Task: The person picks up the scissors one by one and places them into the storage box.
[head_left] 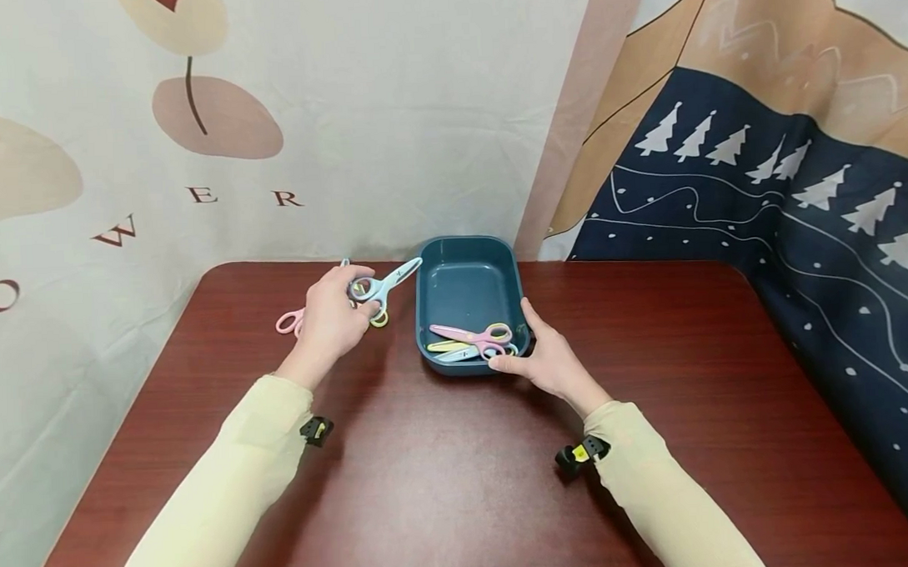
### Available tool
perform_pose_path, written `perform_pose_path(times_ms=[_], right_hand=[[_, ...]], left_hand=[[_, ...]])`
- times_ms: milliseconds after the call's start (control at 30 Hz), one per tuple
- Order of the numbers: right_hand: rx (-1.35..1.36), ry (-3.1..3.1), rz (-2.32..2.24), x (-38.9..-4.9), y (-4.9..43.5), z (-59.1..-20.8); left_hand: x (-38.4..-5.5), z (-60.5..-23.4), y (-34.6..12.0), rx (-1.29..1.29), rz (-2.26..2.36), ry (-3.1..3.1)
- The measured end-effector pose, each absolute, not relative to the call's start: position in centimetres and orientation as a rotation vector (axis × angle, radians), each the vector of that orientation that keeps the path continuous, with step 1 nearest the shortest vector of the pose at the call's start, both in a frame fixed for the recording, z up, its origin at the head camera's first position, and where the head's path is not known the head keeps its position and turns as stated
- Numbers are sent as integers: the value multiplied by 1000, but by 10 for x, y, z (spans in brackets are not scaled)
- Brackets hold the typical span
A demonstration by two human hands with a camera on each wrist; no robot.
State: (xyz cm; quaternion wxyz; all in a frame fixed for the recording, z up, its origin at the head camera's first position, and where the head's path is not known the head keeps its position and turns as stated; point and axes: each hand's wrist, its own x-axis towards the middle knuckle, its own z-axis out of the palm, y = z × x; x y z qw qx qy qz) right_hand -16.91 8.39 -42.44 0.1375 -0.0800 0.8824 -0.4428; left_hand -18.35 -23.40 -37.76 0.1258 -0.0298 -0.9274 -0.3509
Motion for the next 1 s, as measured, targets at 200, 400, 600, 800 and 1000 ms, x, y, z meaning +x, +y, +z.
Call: perform_pose_path(times_ms=[200, 400, 600, 800, 1000], right_hand=[[-230, 2553, -1278, -170, 84, -424], [-219, 2546, -1281, -169, 84, -424], [-217, 2544, -1286, -169, 84, -424], [-219, 2543, -1285, -169, 84, -424], [-227, 2547, -1282, -169, 84, -423]], left_hand=[[-188, -375, -222, -117, -1007, -2727], [-190, -375, -208, -164, -1018, -2746], [-192, -375, -197, -191, -1035, -2786], [-191, -375, -188, -234, -1040, -2791], [-190, -374, -179, -272, -1042, -2822]])
